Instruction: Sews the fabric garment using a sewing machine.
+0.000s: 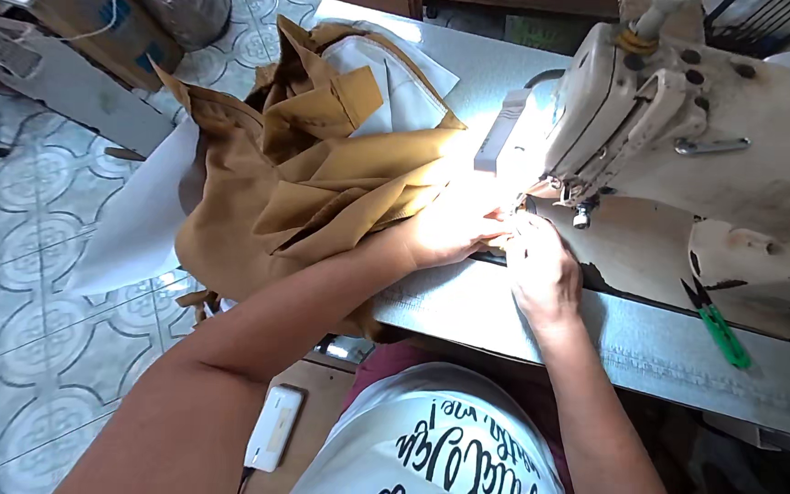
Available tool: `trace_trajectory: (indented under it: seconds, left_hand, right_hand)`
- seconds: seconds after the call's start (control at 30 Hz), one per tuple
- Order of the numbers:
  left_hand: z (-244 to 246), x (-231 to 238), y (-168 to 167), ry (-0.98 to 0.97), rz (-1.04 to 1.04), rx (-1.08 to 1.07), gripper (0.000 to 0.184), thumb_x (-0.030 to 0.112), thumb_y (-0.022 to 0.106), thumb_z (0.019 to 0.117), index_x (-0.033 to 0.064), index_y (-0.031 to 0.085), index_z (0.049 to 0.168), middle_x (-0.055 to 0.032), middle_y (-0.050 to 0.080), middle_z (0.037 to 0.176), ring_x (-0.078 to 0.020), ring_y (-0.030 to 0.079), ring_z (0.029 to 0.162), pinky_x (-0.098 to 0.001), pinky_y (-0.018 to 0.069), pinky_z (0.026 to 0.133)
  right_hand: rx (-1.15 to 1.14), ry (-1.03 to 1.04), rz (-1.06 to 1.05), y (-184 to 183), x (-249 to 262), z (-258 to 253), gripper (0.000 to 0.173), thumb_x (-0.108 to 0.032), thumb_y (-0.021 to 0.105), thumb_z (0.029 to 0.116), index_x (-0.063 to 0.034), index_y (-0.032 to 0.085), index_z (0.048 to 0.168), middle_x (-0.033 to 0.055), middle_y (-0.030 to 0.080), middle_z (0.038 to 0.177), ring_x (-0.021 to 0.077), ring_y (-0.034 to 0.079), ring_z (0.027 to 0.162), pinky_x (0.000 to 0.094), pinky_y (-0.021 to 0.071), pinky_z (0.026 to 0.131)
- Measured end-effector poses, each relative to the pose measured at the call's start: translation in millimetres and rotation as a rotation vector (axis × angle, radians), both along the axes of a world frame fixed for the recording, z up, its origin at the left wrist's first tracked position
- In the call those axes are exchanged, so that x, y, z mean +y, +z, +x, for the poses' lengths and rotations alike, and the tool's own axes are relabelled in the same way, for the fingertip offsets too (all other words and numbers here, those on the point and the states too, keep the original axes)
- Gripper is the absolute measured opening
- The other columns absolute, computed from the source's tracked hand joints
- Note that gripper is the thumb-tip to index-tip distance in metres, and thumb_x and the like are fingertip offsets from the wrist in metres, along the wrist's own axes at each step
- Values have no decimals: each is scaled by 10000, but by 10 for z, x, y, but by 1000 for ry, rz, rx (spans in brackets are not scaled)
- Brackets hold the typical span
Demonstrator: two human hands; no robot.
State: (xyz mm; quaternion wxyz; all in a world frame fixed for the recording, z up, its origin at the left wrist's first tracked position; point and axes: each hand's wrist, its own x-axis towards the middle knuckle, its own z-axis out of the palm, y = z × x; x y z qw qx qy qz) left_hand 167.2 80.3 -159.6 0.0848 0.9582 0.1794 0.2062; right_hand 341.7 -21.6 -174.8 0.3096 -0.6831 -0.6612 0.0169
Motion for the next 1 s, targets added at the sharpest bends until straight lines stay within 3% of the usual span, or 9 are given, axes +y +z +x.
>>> trace_trajectory:
  seconds: [0.13,0.23,0.4,0.5,0.57,0.6,0.73,0.83,1.0]
  left_hand:
    - [49,-19,38,223,-379,-162,230,150,533,1019,43,731,1066,-117,717,1055,-222,673,1038,-410,523,953]
    - [87,18,88,240,-494,-259,172,117,591,989,10,720,952,-103,694,940,-147,659,897,-318,541,838]
    - [20,-11,224,193,-610,-201,208,147,755,889,10,712,1038,-100,689,988,-124,641,918,-290,529,846]
    - [-50,-88,314,90,-272,-28,337,175,799,842,86,738,1162,-126,699,1189,-274,621,1186,-484,451,1062]
    - [-98,-149,316,13,-19,36,211,113,642,945,177,755,1112,-58,696,1246,-287,592,1244,-566,388,1071]
    - [-108,-187,317,-20,36,43,220,72,584,978,170,764,1058,-48,700,1246,-284,592,1253,-572,394,1061]
    - [-94,-271,279,-67,66,50,268,2,506,999,95,750,939,-59,738,1122,-292,591,1290,-517,451,1065]
    - [-90,-324,275,-40,73,77,248,27,530,988,117,757,944,-41,743,1107,-283,595,1284,-518,449,1065]
    - [-99,-419,288,33,105,115,239,83,537,1012,153,765,991,-14,749,1070,-262,608,1261,-509,473,1011]
  right_hand:
    - [151,-78,28,-4,-146,-2,190,-71,587,962,-8,742,1051,157,709,1067,264,703,904,433,588,778]
    - [125,-88,-72,27,-40,-82,173,-149,732,913,-8,751,1012,194,692,1135,343,699,995,531,575,822]
    - [230,-84,-52,60,115,-86,175,-178,683,964,-21,710,1035,160,718,1013,316,714,873,537,566,719]
    - [747,72,-92,152,-174,-89,121,-84,615,985,-32,626,1094,37,659,839,92,640,685,271,561,626]
    - [1193,53,-250,256,-436,-141,37,5,573,979,-30,566,993,-17,592,637,39,568,490,190,513,477]
    - [1231,-16,-346,284,-537,-131,61,19,589,975,-17,550,1005,-10,579,591,49,566,453,191,511,451]
    - [699,-122,-302,333,-642,-45,358,-114,658,964,9,550,1283,26,696,813,56,652,582,234,578,565]
    - [370,-136,-76,341,-492,-102,297,-148,708,940,3,627,1182,132,661,1034,143,626,715,302,556,641]
    - [214,-159,-131,276,-316,-269,190,-181,719,923,-9,662,981,118,669,794,253,674,665,433,566,602]
